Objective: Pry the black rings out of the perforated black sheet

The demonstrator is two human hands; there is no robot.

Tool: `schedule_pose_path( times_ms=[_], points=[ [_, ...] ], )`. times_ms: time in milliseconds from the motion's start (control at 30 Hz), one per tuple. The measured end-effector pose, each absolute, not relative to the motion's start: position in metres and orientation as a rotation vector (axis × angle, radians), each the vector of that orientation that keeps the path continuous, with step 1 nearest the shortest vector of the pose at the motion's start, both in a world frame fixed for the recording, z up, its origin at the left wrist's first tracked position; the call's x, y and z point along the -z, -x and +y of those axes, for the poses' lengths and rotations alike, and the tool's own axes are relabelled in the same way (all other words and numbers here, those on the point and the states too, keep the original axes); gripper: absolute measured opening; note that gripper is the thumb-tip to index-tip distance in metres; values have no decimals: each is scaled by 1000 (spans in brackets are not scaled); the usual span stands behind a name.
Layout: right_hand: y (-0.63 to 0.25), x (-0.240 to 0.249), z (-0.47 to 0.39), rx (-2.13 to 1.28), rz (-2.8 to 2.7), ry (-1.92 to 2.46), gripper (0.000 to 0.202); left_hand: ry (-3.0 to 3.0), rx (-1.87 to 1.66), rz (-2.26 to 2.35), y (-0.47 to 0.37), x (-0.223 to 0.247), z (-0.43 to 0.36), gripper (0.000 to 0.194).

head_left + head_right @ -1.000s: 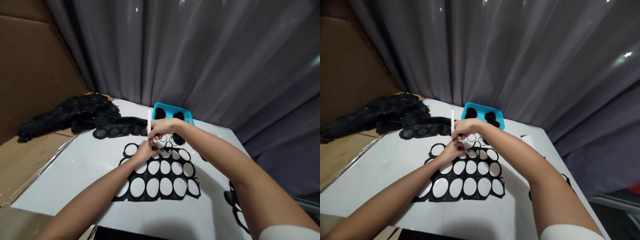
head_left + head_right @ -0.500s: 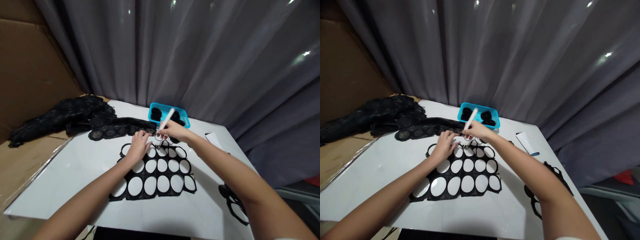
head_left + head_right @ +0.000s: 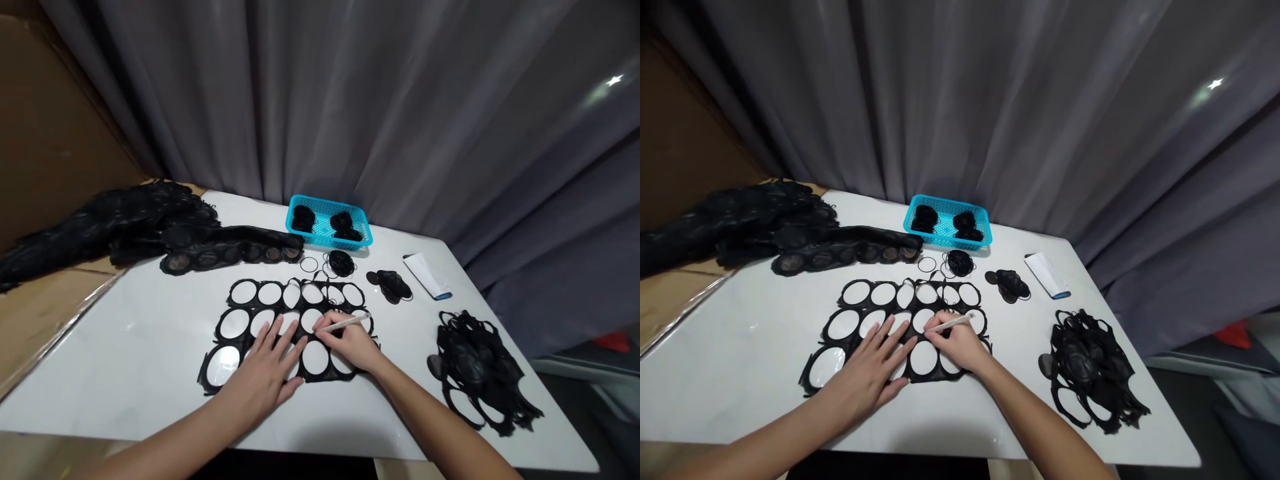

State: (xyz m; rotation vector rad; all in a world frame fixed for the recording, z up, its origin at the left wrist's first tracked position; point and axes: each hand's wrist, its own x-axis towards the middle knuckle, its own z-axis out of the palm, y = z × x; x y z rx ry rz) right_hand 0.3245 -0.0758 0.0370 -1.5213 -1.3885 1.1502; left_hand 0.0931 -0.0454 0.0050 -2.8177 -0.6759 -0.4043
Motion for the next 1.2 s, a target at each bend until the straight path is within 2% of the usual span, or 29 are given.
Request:
schedule_pose_path(
  times_ms=[267, 367, 467, 533, 600, 667, 767, 867, 967, 1033, 1200],
  points=[
    [-322, -34, -76, -973, -1583, 1612, 14, 2818, 310, -727, -94, -4, -48, 61],
    [-316, -27, -82, -750, -1838, 1600, 12, 2823, 314, -706, -94, -5, -48, 61],
    [-324, -25, -77, -445, -2136, 1612, 23, 2821, 342, -702, -94, -5, -47, 61],
    [-344, -32, -63, -313, -2051, 1732, 23, 2826, 351, -709, -94, -5, -47, 60],
    [-374, -44, -45, -225, -1601, 1911, 19, 2831, 345, -718, -94, -5, -47, 59],
    [-403, -56, -31, -136, -1391, 1973, 21, 2830, 341, -710, -94, -6, -46, 59],
    [-425, -61, -25, -255, -1254, 1953, 19, 2815, 361, -692, -92, -10, -46, 60],
    [-417, -55, -36, -501, -1261, 1891, 30, 2818, 454, -625, -92, -14, -54, 54],
    [-391, -51, -56, -871, -1172, 1699, 34, 2870, 562, -535, -91, -16, -68, 40],
    [-373, -53, -69, -1114, -1062, 1537, 36, 2911, 557, -511, -91, -16, -77, 40],
    [-330, -55, -103, -1408, -1056, 1391, 25, 2937, 522, -530, -87, -12, -87, 45]
  ],
)
